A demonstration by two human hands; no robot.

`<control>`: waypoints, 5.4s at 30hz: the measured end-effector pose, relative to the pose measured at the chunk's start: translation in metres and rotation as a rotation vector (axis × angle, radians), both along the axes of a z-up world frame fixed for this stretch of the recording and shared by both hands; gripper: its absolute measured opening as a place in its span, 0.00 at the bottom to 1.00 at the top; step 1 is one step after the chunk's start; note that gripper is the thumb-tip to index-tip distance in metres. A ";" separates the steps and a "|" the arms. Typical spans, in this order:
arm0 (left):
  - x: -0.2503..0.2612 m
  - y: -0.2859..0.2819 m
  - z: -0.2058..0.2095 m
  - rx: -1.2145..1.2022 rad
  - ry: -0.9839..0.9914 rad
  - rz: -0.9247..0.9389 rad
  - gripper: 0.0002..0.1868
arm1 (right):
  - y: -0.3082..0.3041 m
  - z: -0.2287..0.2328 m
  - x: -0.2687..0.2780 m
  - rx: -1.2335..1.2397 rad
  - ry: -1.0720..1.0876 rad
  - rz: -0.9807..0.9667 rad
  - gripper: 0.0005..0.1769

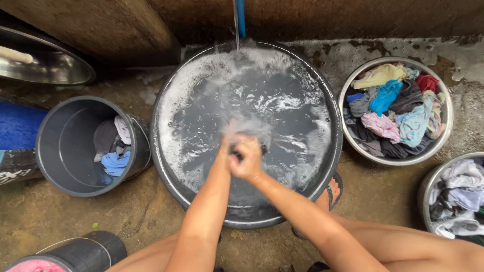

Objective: The person washes clothes by hand, rinsing garments in a tub of water, wringing them out, and placing them into a bucket.

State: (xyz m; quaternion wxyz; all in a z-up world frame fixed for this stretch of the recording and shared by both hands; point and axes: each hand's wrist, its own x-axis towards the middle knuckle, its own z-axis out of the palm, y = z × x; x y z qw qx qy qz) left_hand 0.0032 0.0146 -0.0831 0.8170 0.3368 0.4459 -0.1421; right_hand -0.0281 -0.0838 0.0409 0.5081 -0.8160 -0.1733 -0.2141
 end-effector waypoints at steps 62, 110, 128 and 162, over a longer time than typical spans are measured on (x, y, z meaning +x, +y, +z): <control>-0.023 -0.024 -0.028 0.224 -0.078 -0.243 0.20 | -0.011 -0.030 0.037 0.167 0.657 -0.328 0.22; -0.019 0.014 0.099 1.009 -0.649 -0.781 0.23 | -0.079 0.027 0.023 0.555 0.921 -0.151 0.15; -0.058 -0.038 0.234 1.094 -0.934 0.226 0.07 | -0.027 0.026 0.026 1.502 1.202 0.255 0.23; -0.007 0.092 0.079 0.313 -0.501 -0.784 0.27 | 0.031 0.088 -0.033 -0.414 -0.608 0.852 0.15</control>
